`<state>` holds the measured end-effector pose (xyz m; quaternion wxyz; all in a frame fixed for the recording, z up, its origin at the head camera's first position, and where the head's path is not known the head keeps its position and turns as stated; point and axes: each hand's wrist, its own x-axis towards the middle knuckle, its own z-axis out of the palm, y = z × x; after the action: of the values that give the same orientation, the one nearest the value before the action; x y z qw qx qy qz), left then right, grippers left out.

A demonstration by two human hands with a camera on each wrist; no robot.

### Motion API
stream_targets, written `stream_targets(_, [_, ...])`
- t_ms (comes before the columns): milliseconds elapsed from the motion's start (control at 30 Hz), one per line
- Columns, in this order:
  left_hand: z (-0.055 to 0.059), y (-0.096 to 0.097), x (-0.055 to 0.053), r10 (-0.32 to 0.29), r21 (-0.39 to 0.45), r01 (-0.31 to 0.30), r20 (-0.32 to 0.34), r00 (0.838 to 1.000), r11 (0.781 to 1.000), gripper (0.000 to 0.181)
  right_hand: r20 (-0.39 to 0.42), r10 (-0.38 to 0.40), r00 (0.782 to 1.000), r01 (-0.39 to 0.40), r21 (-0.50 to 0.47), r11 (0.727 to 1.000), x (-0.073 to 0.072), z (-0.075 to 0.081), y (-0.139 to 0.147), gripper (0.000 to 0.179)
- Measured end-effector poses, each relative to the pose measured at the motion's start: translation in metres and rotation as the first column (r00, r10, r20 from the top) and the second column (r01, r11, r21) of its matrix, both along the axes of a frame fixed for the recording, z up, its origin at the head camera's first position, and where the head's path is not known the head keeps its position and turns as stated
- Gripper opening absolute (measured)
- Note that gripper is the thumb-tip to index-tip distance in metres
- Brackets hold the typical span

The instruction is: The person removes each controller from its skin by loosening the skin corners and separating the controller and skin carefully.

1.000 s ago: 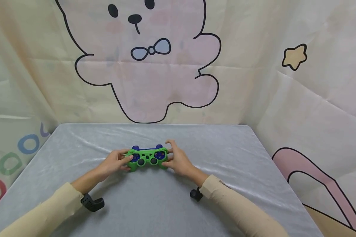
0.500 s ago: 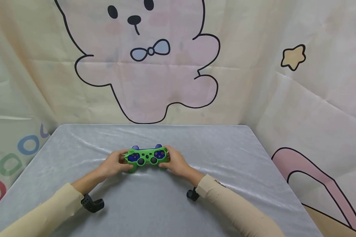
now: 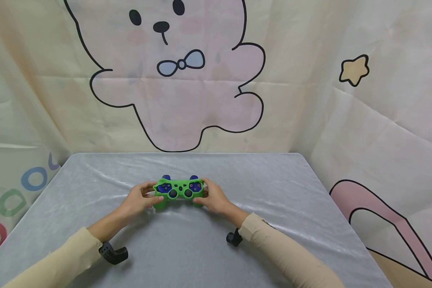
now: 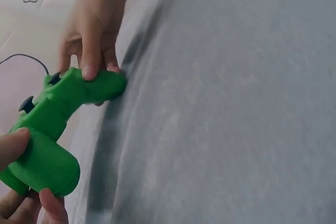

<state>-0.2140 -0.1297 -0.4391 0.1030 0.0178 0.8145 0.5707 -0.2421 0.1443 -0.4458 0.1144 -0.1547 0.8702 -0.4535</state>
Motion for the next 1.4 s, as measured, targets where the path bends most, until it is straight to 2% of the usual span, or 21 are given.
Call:
stream_targets(233, [0.003,0.002,-0.001,0.038,0.119,-0.05,0.105,0.994,0.992,0.071,0.033,0.01,0.999,-0.008,-0.057,0.998,-0.003,0.002,0.003,0.071])
stream_targets(400, [0.004,-0.001,-0.001,0.023,0.167,-0.047,0.145,0.989,0.985,0.076,0.099,0.026,0.995,-0.016,-0.1,0.995,-0.003,0.009,0.003,0.071])
stream_targets(600, [0.002,-0.005,-0.002,0.001,0.299,-0.055,0.18,0.984,0.953,0.077,0.182,0.001,0.983,0.019,-0.109,0.994,-0.002,0.016,0.002,0.069])
stream_targets(767, [-0.003,-0.002,0.001,0.05,0.319,-0.106,0.178,0.983,0.942,0.067,0.27,0.0,0.963,0.033,-0.12,0.992,0.0,0.015,0.002,0.066])
stream_targets(867, [-0.005,0.001,0.002,0.056,0.326,-0.114,0.183,0.982,0.939,0.064,0.319,-0.007,0.948,0.054,-0.138,0.989,0.0,0.012,0.003,0.067])
stream_targets(967, [-0.006,0.002,0.002,0.02,0.366,-0.092,0.194,0.981,0.926,0.067,0.349,-0.022,0.937,0.072,-0.13,0.989,-0.002,0.011,0.002,0.068])
stream_targets(1100, [-0.009,-0.002,0.001,-0.047,0.449,-0.045,0.192,0.98,0.892,0.069,0.385,-0.032,0.922,0.086,-0.123,0.989,-0.005,0.011,0.0,0.063])
stream_targets(1167, [-0.01,-0.003,0.001,-0.06,0.47,-0.034,0.184,0.981,0.882,0.069,0.409,-0.032,0.912,0.088,-0.119,0.989,-0.007,0.011,0.0,0.061])
stream_targets(1233, [-0.011,-0.003,0.001,-0.053,0.473,-0.039,0.18,0.982,0.88,0.069,0.433,-0.028,0.901,0.087,-0.118,0.989,-0.008,0.011,0.001,0.061])
stream_targets(1400, [-0.011,-0.002,0.0,-0.038,0.447,-0.05,0.187,0.982,0.893,0.07,0.477,-0.016,0.879,0.088,-0.129,0.988,-0.01,0.011,0.002,0.062])
